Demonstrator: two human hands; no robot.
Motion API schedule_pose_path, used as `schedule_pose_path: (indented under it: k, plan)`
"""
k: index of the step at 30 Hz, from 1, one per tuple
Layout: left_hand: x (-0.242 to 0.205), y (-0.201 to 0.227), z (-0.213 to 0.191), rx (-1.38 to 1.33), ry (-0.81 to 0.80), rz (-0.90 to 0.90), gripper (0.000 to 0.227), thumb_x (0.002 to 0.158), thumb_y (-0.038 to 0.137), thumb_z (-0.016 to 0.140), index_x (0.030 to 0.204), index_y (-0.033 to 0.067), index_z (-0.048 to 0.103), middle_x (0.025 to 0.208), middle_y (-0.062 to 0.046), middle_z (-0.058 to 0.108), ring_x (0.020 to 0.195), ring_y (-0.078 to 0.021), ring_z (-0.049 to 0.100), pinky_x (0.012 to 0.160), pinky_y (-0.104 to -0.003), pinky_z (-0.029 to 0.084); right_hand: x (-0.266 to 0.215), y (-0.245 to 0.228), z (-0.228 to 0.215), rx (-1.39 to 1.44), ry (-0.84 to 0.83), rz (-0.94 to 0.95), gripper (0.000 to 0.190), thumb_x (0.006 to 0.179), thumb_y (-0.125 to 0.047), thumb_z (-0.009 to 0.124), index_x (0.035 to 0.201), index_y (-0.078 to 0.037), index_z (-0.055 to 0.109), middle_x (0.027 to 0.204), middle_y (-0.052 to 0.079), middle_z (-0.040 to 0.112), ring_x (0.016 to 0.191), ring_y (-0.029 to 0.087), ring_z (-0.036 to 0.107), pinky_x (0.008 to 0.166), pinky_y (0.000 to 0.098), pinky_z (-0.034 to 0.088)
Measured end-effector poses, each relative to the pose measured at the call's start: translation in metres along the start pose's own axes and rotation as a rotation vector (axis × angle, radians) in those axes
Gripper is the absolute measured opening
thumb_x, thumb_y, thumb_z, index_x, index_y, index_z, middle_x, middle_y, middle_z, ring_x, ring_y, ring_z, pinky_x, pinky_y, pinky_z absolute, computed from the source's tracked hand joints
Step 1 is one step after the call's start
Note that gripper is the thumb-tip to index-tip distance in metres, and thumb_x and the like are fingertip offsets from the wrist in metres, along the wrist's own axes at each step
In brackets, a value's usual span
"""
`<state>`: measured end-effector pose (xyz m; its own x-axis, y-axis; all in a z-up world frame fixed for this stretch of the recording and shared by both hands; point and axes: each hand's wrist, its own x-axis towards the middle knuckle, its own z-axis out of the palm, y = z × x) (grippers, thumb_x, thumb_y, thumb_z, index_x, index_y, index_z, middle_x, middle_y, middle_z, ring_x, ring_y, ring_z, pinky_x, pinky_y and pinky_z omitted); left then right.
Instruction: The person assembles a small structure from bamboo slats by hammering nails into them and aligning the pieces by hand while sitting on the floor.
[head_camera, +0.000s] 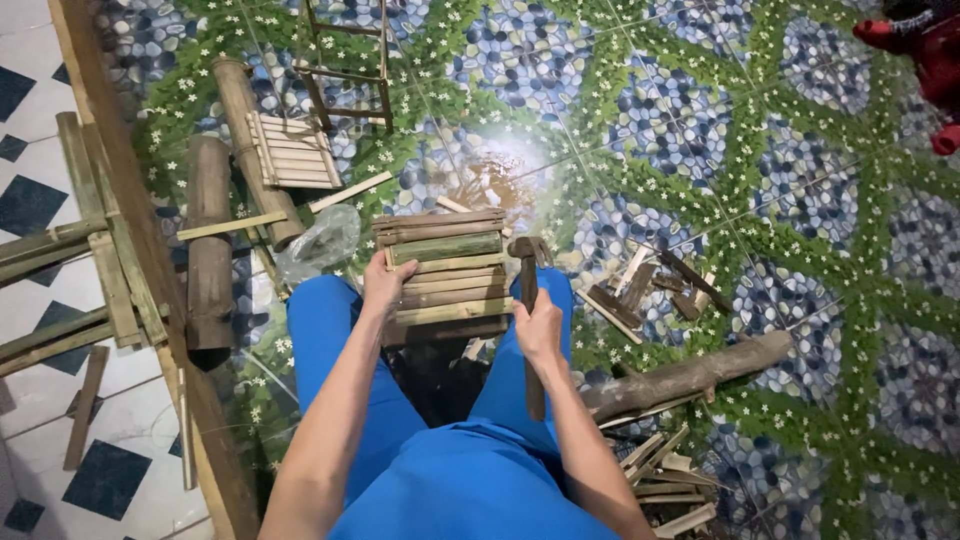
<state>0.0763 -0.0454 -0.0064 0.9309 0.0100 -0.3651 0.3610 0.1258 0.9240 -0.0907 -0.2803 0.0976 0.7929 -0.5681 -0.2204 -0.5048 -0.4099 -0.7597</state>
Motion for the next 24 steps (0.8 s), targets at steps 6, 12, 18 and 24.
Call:
schedule_pose_path:
  k: [6, 12, 18, 24]
  plan:
    - [0.010, -0.007, 0.001, -0.022, -0.026, 0.030, 0.045, 0.074, 0.002, 0.090, 0.115, 0.0029, 0.070, 0.100, -0.015, 0.075, 0.092, -0.0209, 0.072, 0.081, -0.036, 0.060, 0.002, 0.001, -0.004, 0.018, 0.011, 0.018, 0.013, 0.093, -0.012, 0.072, 0.096, -0.001, 0.066, 0.081, 0.026, 0.071, 0.075, 0.040, 0.071, 0.058, 0.0509, 0.053]
    - [0.030, -0.018, 0.010, -0.001, -0.039, 0.058, 0.046, 0.074, 0.000, 0.091, 0.113, 0.0004, 0.068, 0.097, -0.016, 0.074, 0.090, -0.0213, 0.070, 0.081, -0.036, 0.059, 0.007, 0.004, 0.002, 0.010, 0.009, -0.014, 0.016, 0.092, -0.011, 0.072, 0.098, 0.001, 0.065, 0.082, 0.029, 0.070, 0.077, 0.042, 0.071, 0.058, 0.0520, 0.054]
    - [0.034, -0.026, 0.018, 0.119, -0.023, 0.045, 0.044, 0.072, 0.005, 0.092, 0.110, 0.0039, 0.070, 0.093, -0.015, 0.075, 0.088, -0.0219, 0.071, 0.079, -0.038, 0.058, 0.007, 0.001, 0.008, -0.038, 0.000, 0.006, 0.019, 0.092, -0.016, 0.072, 0.100, 0.001, 0.065, 0.084, 0.029, 0.070, 0.079, 0.043, 0.071, 0.060, 0.0549, 0.052]
    - [0.008, 0.007, 0.021, 0.237, 0.002, 0.058, 0.041, 0.073, 0.007, 0.091, 0.109, 0.0042, 0.072, 0.096, -0.017, 0.076, 0.093, -0.0264, 0.072, 0.082, -0.041, 0.056, 0.042, 0.050, 0.027, -0.023, -0.056, 0.066, 0.018, 0.093, -0.013, 0.070, 0.098, 0.004, 0.065, 0.079, 0.029, 0.070, 0.068, 0.038, 0.072, 0.044, 0.0482, 0.054]
